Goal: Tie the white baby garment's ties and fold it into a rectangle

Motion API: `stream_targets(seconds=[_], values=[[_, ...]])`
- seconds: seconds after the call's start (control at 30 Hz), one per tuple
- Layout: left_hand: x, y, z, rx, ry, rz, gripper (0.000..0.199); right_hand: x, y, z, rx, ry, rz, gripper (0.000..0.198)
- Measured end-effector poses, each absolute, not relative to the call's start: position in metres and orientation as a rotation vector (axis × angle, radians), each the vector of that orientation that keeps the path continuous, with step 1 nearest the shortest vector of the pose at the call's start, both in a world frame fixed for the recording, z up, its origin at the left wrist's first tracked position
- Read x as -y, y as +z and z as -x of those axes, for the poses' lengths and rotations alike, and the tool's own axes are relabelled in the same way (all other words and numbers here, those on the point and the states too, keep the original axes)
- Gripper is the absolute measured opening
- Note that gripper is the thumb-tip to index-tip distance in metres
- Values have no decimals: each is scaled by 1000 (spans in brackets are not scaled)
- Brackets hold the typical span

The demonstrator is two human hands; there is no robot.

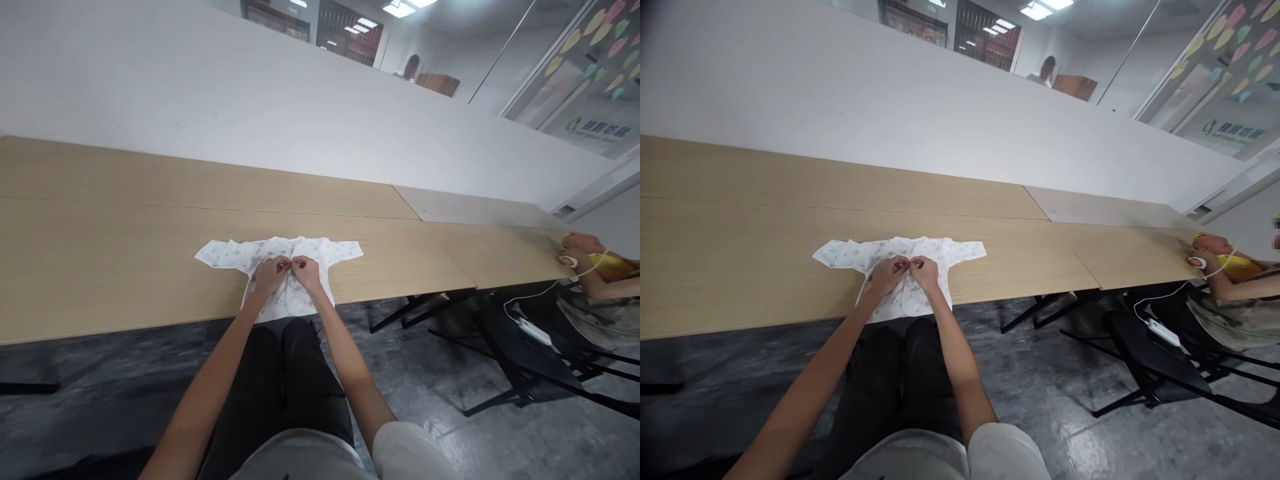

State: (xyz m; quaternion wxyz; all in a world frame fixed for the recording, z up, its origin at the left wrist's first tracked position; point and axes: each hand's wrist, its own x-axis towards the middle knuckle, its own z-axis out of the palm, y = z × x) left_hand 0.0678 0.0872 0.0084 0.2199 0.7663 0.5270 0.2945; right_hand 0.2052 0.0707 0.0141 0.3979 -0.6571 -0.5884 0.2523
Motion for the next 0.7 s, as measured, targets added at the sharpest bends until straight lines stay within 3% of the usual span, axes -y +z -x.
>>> stream_targets(seconds=[0.5, 0.7], values=[[-89, 6, -70, -1533, 983, -2048, 26, -71, 11, -209, 1344, 600, 1620, 15], [-67, 17, -64, -1612, 942, -2206, 29, -50, 20, -213, 1598, 450, 1678, 17]])
